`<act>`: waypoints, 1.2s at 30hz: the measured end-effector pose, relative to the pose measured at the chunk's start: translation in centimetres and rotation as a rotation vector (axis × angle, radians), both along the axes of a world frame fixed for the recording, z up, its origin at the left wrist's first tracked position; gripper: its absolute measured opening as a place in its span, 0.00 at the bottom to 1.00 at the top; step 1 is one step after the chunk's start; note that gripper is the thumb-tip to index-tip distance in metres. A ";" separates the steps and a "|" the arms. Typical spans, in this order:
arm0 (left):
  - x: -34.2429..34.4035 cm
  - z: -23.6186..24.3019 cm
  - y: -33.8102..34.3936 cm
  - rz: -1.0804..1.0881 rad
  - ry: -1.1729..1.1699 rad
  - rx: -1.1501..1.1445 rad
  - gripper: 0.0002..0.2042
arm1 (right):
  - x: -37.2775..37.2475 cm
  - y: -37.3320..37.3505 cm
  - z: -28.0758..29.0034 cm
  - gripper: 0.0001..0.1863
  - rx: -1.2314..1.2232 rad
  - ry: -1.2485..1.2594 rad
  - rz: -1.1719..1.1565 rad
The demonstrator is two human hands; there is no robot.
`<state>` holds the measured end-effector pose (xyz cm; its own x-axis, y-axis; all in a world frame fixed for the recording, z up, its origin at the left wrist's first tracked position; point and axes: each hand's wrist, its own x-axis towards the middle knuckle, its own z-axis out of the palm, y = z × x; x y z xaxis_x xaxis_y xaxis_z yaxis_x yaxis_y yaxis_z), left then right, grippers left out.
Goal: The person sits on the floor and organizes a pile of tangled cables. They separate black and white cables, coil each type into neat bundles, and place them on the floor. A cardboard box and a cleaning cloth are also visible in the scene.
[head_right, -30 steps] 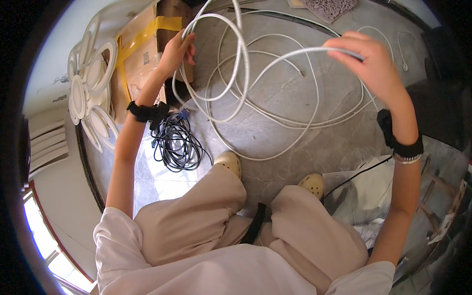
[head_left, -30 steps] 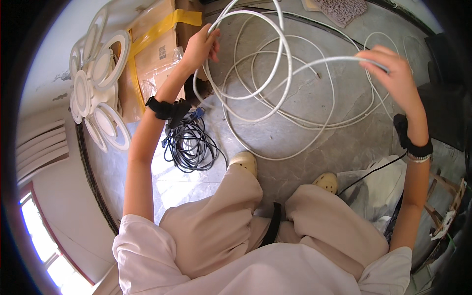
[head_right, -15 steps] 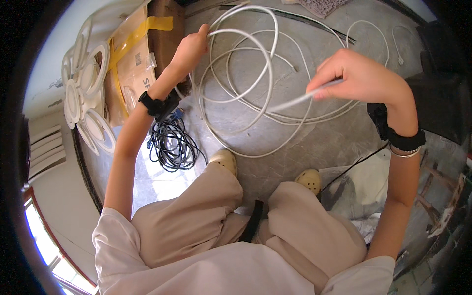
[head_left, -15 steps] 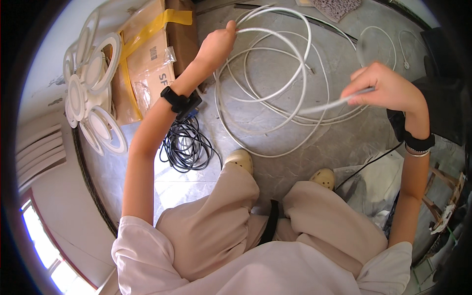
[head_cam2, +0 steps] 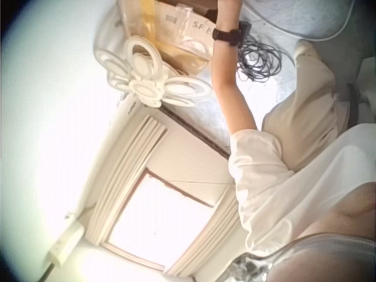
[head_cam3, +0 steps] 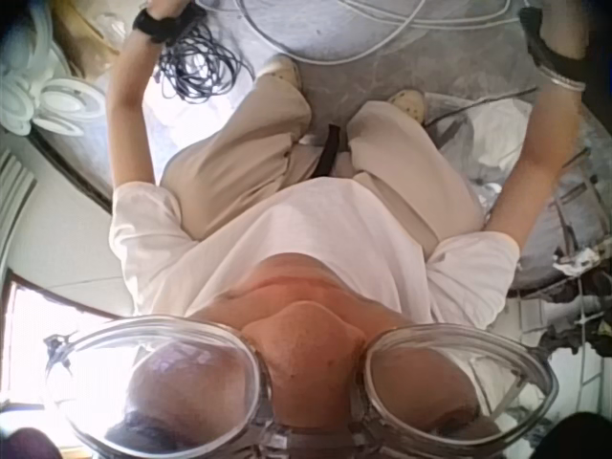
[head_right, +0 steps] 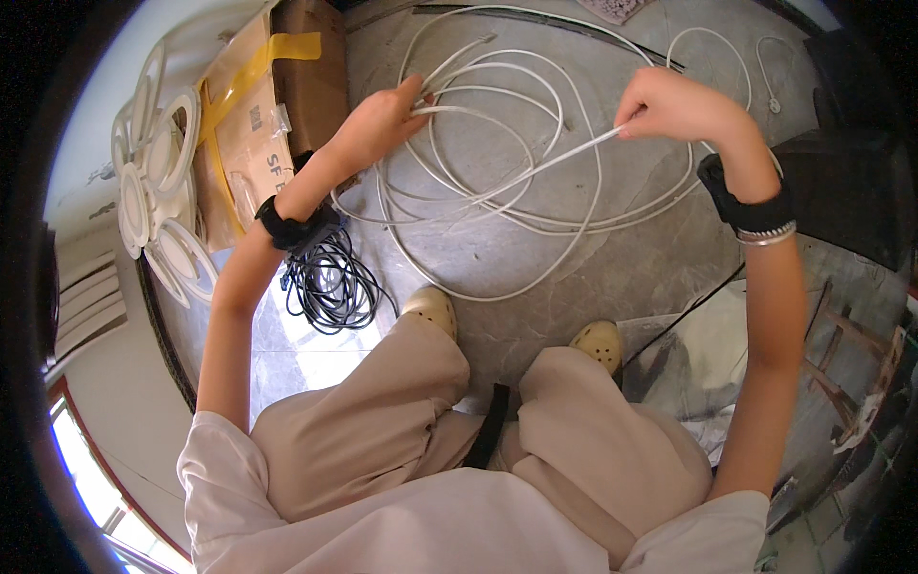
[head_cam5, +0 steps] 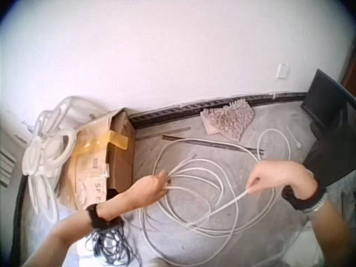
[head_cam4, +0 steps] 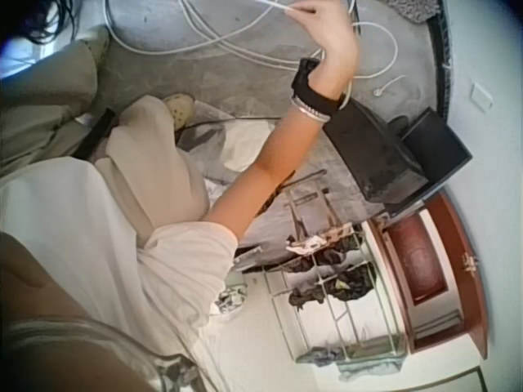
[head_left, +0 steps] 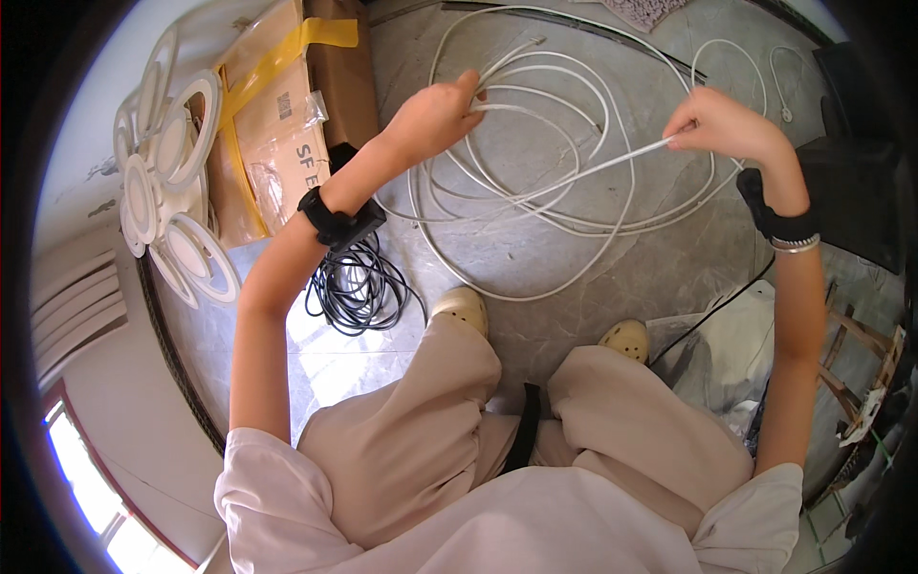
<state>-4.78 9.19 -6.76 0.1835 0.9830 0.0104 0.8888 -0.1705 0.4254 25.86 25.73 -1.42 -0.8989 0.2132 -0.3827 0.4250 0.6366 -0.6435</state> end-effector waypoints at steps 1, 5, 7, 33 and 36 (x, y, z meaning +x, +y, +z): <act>0.3 0.1 0.1 -0.026 -0.058 -0.034 0.12 | -0.2 0.3 -0.7 0.08 0.041 -0.029 -0.005; 0.3 0.9 0.9 0.152 -0.768 -0.771 0.12 | -0.7 1.9 -2.6 0.09 0.179 -0.099 0.011; 0.3 1.3 0.4 0.212 -1.174 -0.978 0.12 | -0.8 2.4 -3.3 0.09 0.303 -0.018 -0.071; 0.6 2.8 0.1 0.269 -2.127 -0.478 0.11 | -10.0 -14.4 -3.1 0.30 0.146 0.715 -0.425; -2.1 4.6 0.2 0.011 -2.560 -0.416 0.12 | -8.1 -15.9 -3.9 0.30 -0.061 0.653 -0.389</act>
<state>-6.88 9.36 -2.20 0.1328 0.9911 -0.0045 -0.9852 0.1325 0.1084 17.78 9.81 -5.34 -0.8112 0.5566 0.1793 0.1326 0.4737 -0.8706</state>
